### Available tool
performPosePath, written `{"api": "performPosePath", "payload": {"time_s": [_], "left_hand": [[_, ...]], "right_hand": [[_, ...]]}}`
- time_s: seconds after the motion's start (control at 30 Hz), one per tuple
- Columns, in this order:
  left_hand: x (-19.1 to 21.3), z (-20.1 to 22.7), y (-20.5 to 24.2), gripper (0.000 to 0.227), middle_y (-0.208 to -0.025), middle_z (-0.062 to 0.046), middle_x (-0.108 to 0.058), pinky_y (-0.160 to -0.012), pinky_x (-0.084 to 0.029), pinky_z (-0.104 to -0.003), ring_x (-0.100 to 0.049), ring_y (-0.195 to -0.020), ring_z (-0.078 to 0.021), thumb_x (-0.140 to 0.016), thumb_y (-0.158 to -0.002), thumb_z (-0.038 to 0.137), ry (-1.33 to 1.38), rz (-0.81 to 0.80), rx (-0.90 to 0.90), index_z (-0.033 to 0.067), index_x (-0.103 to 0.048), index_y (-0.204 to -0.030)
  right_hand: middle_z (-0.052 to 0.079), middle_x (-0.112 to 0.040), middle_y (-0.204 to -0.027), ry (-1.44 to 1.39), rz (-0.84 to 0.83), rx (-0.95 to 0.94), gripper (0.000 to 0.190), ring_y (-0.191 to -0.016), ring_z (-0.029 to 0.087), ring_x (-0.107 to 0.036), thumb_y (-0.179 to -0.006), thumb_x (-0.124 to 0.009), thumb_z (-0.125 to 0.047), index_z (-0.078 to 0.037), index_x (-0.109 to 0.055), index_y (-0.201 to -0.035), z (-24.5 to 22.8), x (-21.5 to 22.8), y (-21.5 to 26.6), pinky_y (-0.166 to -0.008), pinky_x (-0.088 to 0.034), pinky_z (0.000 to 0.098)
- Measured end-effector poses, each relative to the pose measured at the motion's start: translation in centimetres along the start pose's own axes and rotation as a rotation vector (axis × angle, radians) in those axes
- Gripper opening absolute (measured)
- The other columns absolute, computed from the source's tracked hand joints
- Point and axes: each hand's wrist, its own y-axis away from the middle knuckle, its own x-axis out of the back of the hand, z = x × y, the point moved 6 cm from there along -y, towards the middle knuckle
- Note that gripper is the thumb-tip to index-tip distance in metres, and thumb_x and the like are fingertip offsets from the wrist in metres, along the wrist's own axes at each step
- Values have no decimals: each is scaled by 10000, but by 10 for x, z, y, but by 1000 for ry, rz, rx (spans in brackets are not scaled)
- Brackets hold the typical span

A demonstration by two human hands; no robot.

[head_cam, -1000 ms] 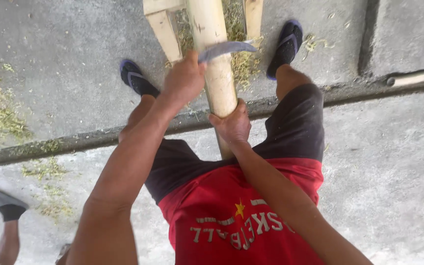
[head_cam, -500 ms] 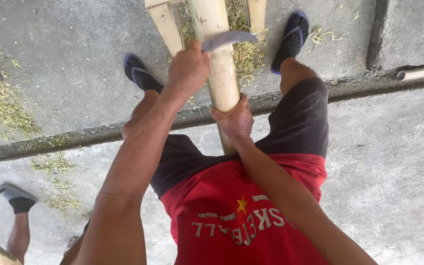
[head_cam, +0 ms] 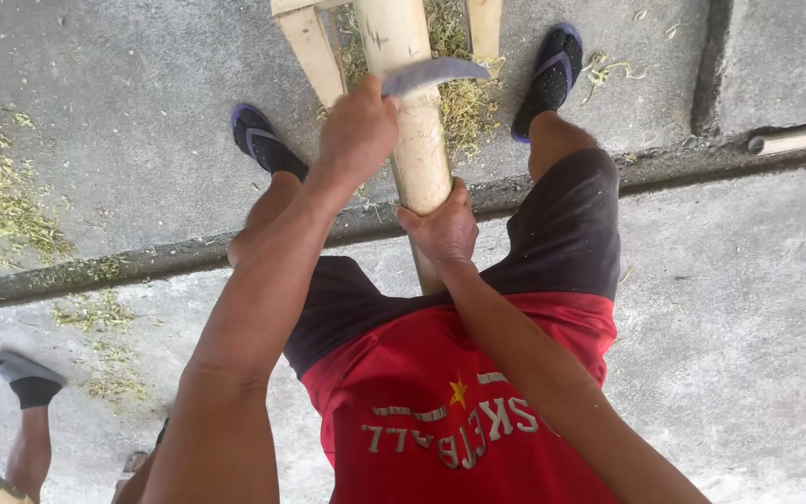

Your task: Scraping the outer layer of a bamboo pole using a curved blade.

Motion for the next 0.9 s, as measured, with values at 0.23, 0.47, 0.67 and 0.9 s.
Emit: {"api": "performPosePath", "payload": {"time_s": [0.23,0.47,0.67,0.9], "left_hand": [[-5,-11,0,325,-727,-67,-667,-360,-485,-316,-624,-504,-140,-455,-1118,233,12,146,-72,-67,-498,-1237],[-10,-7,1,308,-702,-65,-637,-328,-489,-309,-609,-469,-121,-454,-1084,202,-22,78,-27,-71,-472,-1225],[1,-3,5,315,-764,-94,-695,-420,-557,-362,-680,-532,-186,-445,-1088,238,98,145,25,-46,-500,-1213],[12,-12,5,313,-770,-126,-716,-493,-569,-390,-716,-611,-237,-483,-1108,261,76,260,86,-34,-527,-1200]], "right_hand": [[222,-560,-1333,-10,-21,-20,1106,-1207,373,-609,-642,-882,-456,-1,-315,-1476,-3,5,2,-1056,-486,436],[232,-572,-1325,-2,-31,-50,1115,-1218,376,-603,-639,-881,-452,-5,-308,-1485,-10,8,2,-1065,-476,435],[243,-587,-1305,4,-6,-32,1104,-1190,387,-622,-642,-873,-455,2,-313,-1478,-7,7,2,-1049,-489,436],[241,-613,-1291,-1,-21,-32,1125,-1191,385,-634,-628,-866,-467,11,-318,-1486,-9,5,3,-1056,-491,438]]}}
